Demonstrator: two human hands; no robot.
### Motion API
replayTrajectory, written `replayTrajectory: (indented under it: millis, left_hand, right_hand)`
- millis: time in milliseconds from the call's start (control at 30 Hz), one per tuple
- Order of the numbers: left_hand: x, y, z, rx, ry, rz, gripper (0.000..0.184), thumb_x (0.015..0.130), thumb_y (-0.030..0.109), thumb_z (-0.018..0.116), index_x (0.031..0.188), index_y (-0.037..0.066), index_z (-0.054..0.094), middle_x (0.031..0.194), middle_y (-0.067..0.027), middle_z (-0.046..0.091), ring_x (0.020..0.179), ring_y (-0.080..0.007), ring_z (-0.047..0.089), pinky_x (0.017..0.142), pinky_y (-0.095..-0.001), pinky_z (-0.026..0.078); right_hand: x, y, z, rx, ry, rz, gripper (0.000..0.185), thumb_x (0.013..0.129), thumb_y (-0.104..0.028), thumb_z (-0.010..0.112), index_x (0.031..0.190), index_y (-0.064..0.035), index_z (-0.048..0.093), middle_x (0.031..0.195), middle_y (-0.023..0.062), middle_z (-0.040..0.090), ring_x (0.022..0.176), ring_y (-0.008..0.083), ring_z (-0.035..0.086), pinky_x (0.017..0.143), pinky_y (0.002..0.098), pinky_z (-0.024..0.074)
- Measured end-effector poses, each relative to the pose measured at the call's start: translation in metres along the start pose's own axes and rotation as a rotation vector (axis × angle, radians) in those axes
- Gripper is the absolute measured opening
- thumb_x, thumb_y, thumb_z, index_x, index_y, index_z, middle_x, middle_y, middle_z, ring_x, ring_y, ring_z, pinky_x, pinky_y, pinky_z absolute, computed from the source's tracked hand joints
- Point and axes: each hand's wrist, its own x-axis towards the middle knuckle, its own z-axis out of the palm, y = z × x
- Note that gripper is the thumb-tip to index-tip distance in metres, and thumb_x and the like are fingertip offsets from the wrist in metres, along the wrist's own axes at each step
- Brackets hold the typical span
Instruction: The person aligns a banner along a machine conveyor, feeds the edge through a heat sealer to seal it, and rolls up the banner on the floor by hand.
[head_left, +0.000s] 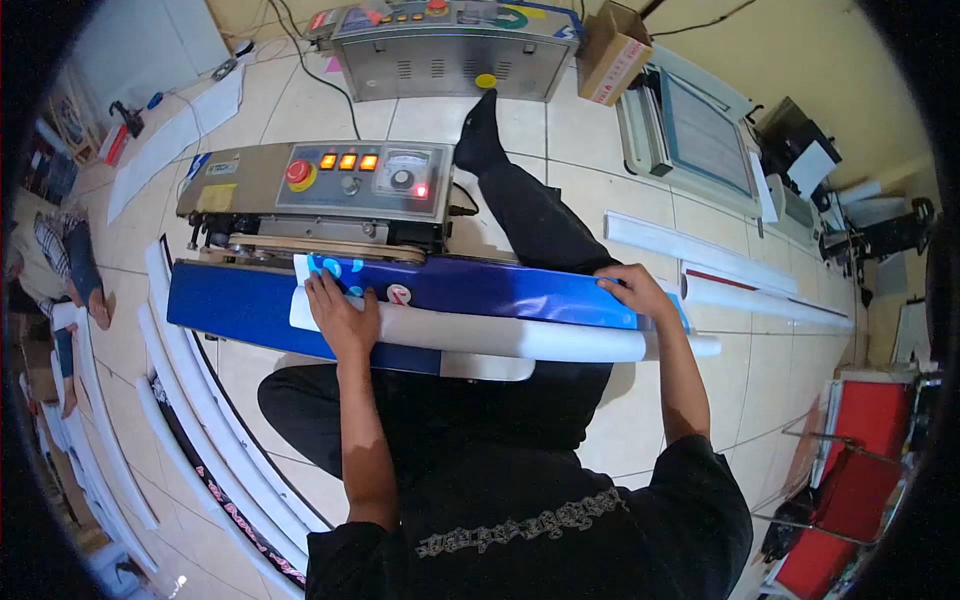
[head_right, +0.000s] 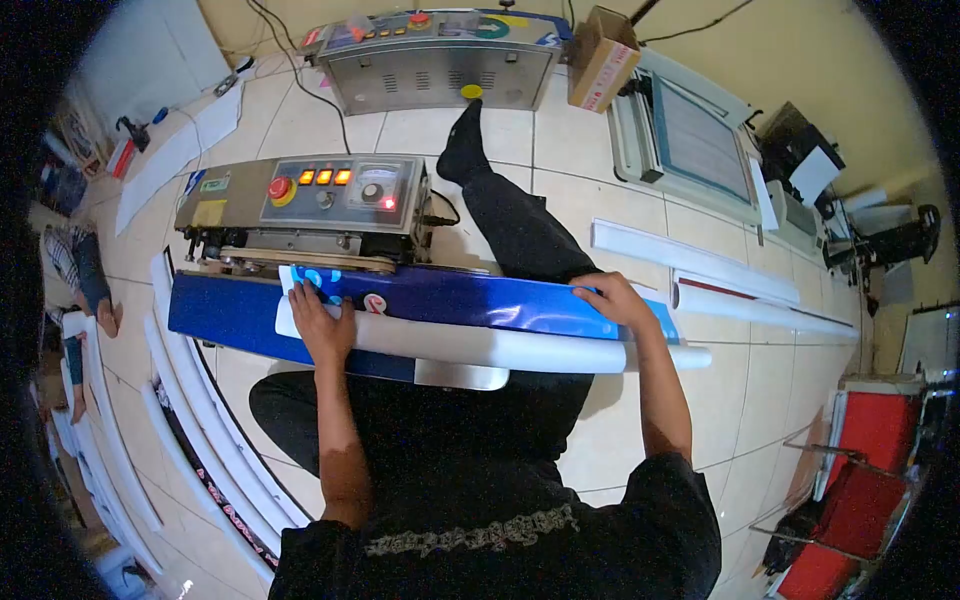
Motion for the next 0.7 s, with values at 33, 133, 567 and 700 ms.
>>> replayTrajectory:
  millis: [33,133,567,700]
  left_hand:
    - [0.002,-0.005,0.002,0.025,0.0,-0.031,0.081,0.076,0.025,0.072,0.138,-0.012,0.036,0.144,-0.033,0.036,0.138,-0.0465,0.028,0.114,-0.052,0.023]
    - [0.005,-0.015,0.006,0.139,-0.071,-0.115,0.086,0.077,0.032,0.07,0.141,-0.012,0.032,0.147,-0.033,0.031,0.141,-0.0452,0.024,0.115,-0.0544,0.016]
    - [0.017,-0.049,0.002,0.153,-0.067,-0.163,0.09,0.079,0.041,0.064,0.143,-0.011,0.029,0.15,-0.0298,0.028,0.143,-0.0398,0.022,0.117,-0.0521,0.012]
    - [0.029,-0.072,0.002,0.093,-0.07,-0.219,0.069,0.094,0.037,0.046,0.144,-0.009,0.033,0.15,-0.0267,0.033,0.143,-0.0376,0.026,0.117,-0.0495,0.015]
  right_hand:
    - [-0.003,0.003,-0.002,-0.009,0.012,0.047,0.024,0.091,-0.021,0.063,0.101,-0.0009,0.069,0.091,0.0173,0.07,0.083,0.029,0.068,0.075,0.0358,0.052]
    - [-0.008,0.009,-0.003,0.035,0.017,0.068,0.023,0.092,-0.021,0.062,0.101,-0.0014,0.068,0.084,0.0156,0.069,0.074,0.0256,0.064,0.07,0.0346,0.0504]
    - [0.032,0.017,0.017,0.063,-0.108,0.048,0.018,0.096,-0.018,0.057,0.093,-0.0005,0.063,0.067,0.0078,0.054,0.064,0.0131,0.048,0.061,0.0309,0.043]
    - [0.031,0.015,0.019,0.105,-0.081,0.109,0.019,0.095,-0.018,0.059,0.096,0.0003,0.065,0.073,0.0081,0.061,0.069,0.0135,0.053,0.065,0.03,0.046]
